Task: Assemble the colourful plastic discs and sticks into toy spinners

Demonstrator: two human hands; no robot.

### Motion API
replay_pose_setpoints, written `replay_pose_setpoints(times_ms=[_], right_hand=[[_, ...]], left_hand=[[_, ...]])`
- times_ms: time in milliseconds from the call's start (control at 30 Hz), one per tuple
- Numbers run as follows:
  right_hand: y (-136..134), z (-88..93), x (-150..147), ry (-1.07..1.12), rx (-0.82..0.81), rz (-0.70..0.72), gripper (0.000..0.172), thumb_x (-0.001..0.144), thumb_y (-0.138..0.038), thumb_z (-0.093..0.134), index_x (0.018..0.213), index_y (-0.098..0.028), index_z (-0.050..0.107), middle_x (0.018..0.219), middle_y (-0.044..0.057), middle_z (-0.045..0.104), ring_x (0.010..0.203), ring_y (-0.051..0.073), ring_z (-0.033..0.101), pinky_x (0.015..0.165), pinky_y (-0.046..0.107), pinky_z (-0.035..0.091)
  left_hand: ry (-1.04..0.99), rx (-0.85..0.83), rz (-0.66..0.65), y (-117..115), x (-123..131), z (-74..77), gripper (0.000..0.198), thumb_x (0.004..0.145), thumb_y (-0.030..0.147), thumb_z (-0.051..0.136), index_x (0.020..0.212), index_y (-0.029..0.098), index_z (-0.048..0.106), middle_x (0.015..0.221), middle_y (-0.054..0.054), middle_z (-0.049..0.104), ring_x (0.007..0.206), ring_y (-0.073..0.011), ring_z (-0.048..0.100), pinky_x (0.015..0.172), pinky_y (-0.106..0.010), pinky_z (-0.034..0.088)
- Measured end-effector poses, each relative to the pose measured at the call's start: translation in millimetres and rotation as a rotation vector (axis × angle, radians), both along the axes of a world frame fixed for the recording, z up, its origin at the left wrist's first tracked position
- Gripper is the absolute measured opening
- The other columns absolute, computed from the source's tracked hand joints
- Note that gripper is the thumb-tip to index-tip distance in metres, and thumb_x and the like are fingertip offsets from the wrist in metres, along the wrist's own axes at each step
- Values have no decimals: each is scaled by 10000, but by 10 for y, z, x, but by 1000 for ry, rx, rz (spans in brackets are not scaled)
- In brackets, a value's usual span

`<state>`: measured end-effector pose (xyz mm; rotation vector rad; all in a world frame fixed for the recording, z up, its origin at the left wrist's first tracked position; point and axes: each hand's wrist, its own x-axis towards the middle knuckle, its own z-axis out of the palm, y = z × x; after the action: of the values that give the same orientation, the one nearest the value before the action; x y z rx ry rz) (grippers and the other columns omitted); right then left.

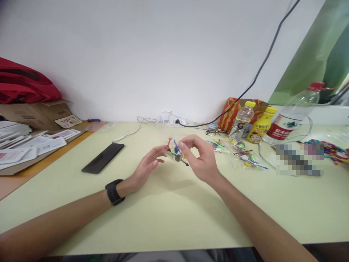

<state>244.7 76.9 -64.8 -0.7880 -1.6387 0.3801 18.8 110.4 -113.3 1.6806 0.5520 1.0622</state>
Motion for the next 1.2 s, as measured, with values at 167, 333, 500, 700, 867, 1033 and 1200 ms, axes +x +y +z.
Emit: replay_pose_setpoints(times_ms=[167, 333, 500, 700, 867, 1033, 1200], right_hand=[[77, 31, 86, -159, -26, 4, 105, 948, -306, 684, 896, -224, 725, 900, 54, 740, 874, 219, 671, 861, 381, 519], [60, 55, 111, -251, -78, 48, 97, 949, -299, 680, 906, -228, 732, 943, 53, 749, 911, 223, 685, 875, 380, 523], [33, 73, 103, -227, -44, 21, 87, 942, -279, 686, 879, -221, 703, 906, 51, 741, 889, 220, 680, 866, 386, 523], [-12, 90, 78, -60, 71, -24, 75, 969, -257, 640, 924, -220, 687, 922, 58, 721, 871, 210, 666, 826, 373, 517], [2, 38, 38, -277, -98, 94, 109, 977, -254, 623, 897, -219, 689, 883, 33, 728, 840, 189, 665, 796, 341, 510], [-21, 78, 41, -160, -29, 44, 120, 976, -301, 630, 909, -220, 689, 894, 49, 723, 847, 203, 661, 825, 362, 520], [-18, 42, -3, -164, -107, 51, 214, 1002, -361, 585, 888, -219, 699, 860, 47, 731, 831, 205, 669, 795, 358, 528]], left_hand=[[121, -7, 132, 19, -15, -35, 551, 964, 518, 634, 1456, 305, 505, 1557, -87, 466, 1414, -325, 414, 1131, -469, 347], [125, 30, 106, 13, -30, -31, 582, 947, 566, 634, 1447, 288, 528, 1568, -97, 453, 1432, -348, 392, 1156, -493, 329], [30, 27, -35, 33, -32, -63, 636, 928, 619, 633, 1454, 285, 507, 1541, -118, 476, 1374, -355, 461, 1101, -482, 390], [73, 104, -48, 48, -17, -66, 598, 905, 607, 675, 1391, 276, 568, 1481, -114, 523, 1368, -354, 468, 1123, -484, 357], [72, 54, -22, 29, -30, -67, 652, 922, 581, 665, 1478, 293, 483, 1552, -120, 455, 1400, -358, 426, 1099, -478, 398], [53, 84, -24, 15, -32, -54, 653, 926, 622, 637, 1469, 291, 491, 1529, -123, 480, 1362, -353, 469, 1123, -494, 369], [37, 107, -17, 7, -27, -32, 728, 907, 735, 565, 1453, 257, 512, 1493, -150, 508, 1360, -370, 462, 1119, -507, 360]])
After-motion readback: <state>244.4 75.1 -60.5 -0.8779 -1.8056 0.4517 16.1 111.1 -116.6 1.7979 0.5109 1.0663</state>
